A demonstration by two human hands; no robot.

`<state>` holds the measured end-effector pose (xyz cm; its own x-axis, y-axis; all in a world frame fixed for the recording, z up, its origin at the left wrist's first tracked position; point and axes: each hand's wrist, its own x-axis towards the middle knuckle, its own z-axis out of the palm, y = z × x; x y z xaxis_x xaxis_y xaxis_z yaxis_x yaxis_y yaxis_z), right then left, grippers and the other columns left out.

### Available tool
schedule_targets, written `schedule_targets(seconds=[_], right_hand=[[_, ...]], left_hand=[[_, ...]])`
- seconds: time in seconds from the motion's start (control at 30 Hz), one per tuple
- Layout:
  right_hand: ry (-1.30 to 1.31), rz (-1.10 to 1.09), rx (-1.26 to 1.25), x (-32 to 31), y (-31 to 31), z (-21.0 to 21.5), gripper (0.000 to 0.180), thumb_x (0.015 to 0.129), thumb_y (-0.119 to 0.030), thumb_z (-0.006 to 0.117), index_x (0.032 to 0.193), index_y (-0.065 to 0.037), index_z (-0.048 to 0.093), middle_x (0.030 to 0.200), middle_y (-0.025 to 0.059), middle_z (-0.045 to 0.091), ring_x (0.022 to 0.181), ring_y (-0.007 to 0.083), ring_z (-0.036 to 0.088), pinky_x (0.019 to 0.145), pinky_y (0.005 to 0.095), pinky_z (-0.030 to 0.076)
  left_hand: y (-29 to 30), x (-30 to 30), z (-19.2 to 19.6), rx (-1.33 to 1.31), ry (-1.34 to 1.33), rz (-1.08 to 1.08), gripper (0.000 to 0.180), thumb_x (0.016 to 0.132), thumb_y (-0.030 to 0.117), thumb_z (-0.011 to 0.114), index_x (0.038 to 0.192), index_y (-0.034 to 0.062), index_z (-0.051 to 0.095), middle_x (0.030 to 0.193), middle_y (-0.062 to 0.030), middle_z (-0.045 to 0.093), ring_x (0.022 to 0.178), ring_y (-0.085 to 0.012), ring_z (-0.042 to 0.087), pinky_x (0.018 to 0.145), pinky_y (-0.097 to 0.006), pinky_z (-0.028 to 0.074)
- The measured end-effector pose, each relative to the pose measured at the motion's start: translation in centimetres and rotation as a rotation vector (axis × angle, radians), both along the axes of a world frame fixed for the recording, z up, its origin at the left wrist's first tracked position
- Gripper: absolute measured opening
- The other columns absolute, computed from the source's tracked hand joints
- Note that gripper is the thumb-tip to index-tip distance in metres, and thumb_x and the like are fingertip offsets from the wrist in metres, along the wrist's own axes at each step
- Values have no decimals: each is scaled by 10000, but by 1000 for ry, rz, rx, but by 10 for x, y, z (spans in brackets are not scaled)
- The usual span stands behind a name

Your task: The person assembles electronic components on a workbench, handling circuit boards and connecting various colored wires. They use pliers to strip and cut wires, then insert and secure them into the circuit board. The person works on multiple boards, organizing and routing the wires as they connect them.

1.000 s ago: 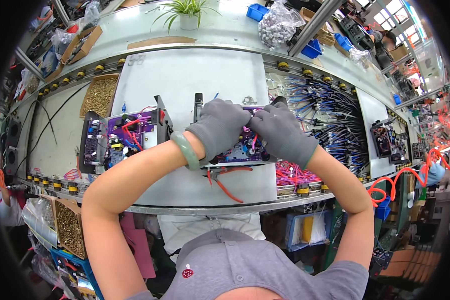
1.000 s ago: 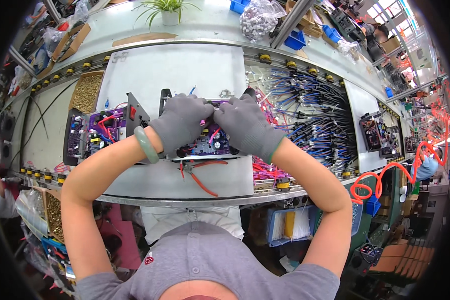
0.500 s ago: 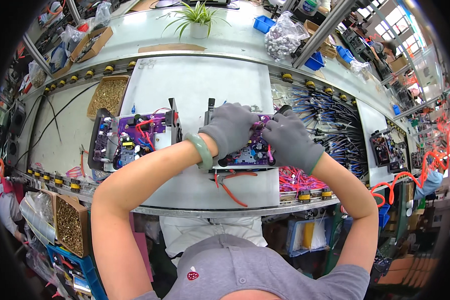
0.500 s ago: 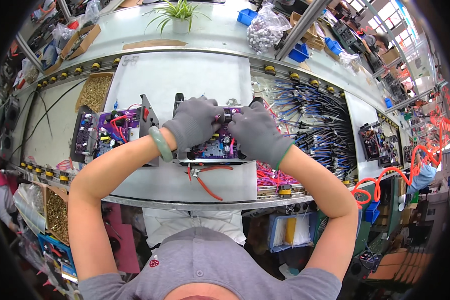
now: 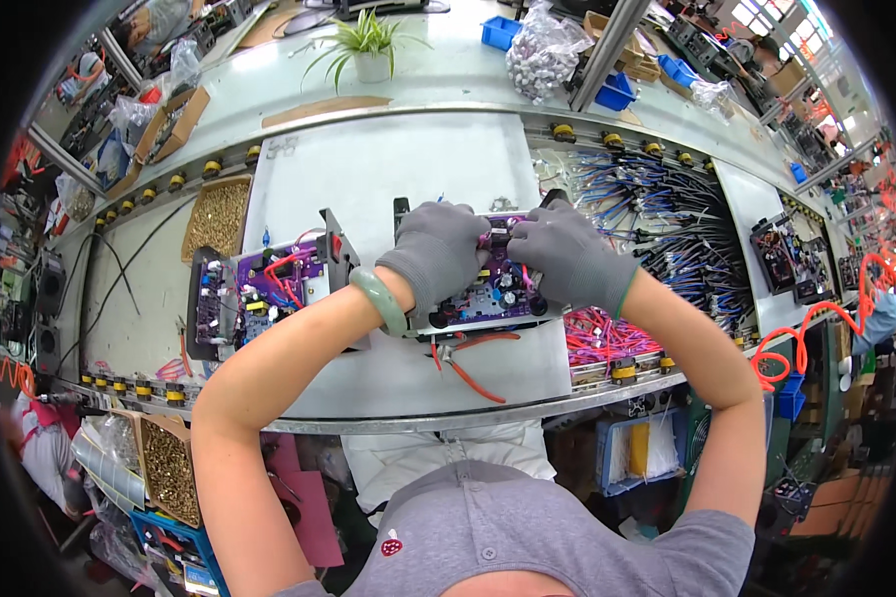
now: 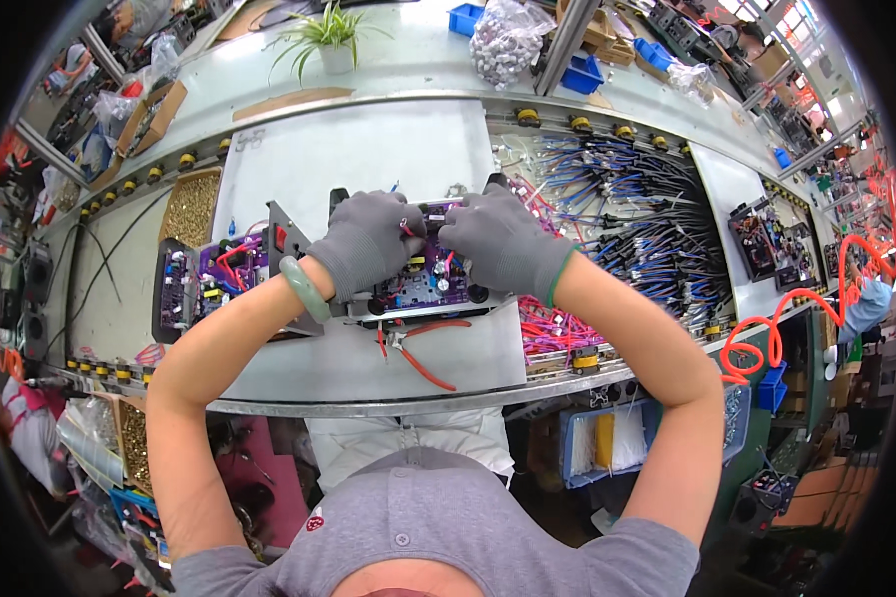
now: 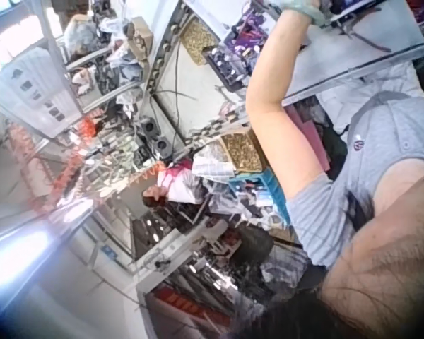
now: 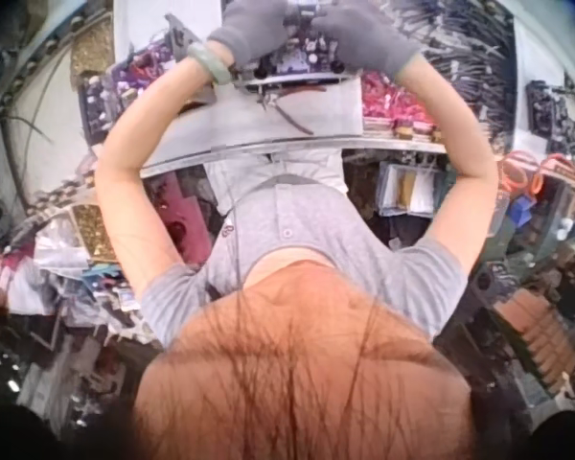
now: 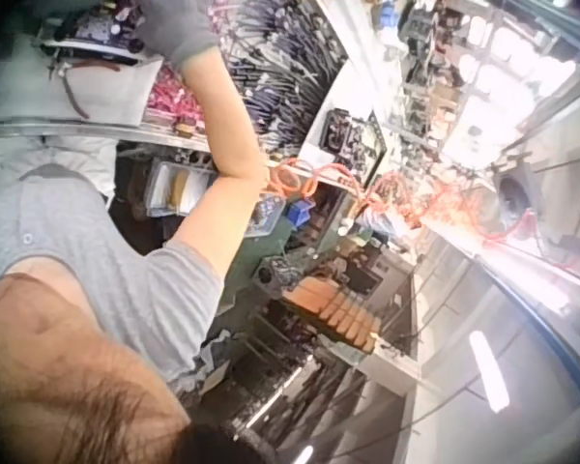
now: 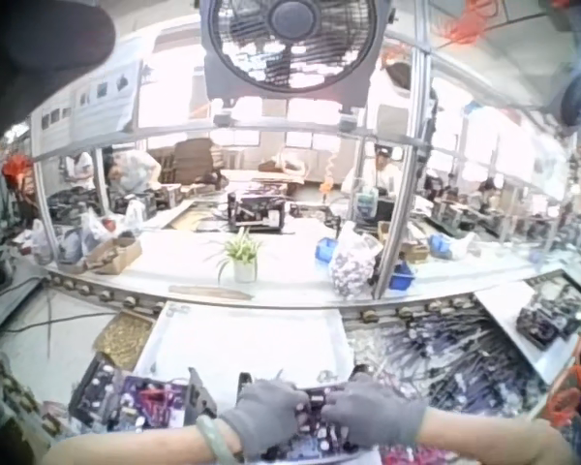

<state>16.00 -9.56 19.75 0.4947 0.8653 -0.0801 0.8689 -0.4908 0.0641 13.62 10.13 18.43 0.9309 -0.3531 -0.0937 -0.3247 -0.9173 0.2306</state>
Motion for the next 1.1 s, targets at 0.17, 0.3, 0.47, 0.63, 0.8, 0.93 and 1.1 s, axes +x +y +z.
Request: schedule_targets(seconds=[0.17,0.3,0.47,0.63,0.8,0.93,1.1], right_hand=[[162,-79,821,5,-20,-26,121,795,-170,731,775,-74,659,720,86,605,718,280,603,651,413,468],[312,-188,1020,1,-23,-33,111,830,-173,720,827,-64,699,734,96,623,721,275,606,657,388,473],[346,-185,1071,-2,-23,-31,103,820,-163,725,823,-64,699,736,91,630,714,277,612,659,387,477],[361,-170,1103,-2,-23,-31,83,802,-140,733,812,-68,693,729,84,630,718,277,615,662,388,478],[337,-163,1116,-2,-23,-31,78,794,-132,736,803,-71,689,726,86,624,720,276,611,667,391,477],[337,-190,1067,-1,-26,-31,76,805,-131,724,829,-62,705,764,91,626,745,256,614,688,375,486],[329,-163,1111,0,-23,-32,85,789,-138,743,819,-81,688,731,87,617,736,283,608,697,391,479]], left_hand=[[-5,16,6,-208,51,-10,186,844,311,681,917,165,771,921,-103,715,878,-305,690,817,-404,541],[-13,25,-1,-175,154,-33,226,863,331,670,967,153,762,894,-124,724,856,-328,690,798,-412,543],[-7,22,-6,-303,187,35,227,882,277,672,994,95,748,894,-136,731,836,-302,706,792,-386,548],[-6,20,-13,-328,62,5,207,874,253,674,978,86,739,888,-141,729,848,-302,710,792,-384,551],[-5,22,-15,-280,80,-30,217,872,257,674,980,78,731,902,-156,716,867,-311,702,805,-398,548],[-6,25,-13,-286,122,-23,199,873,235,669,976,74,726,906,-156,716,863,-312,701,800,-391,550],[-3,24,-10,-314,149,-78,179,855,213,682,946,61,713,891,-149,706,837,-321,692,781,-396,548]])
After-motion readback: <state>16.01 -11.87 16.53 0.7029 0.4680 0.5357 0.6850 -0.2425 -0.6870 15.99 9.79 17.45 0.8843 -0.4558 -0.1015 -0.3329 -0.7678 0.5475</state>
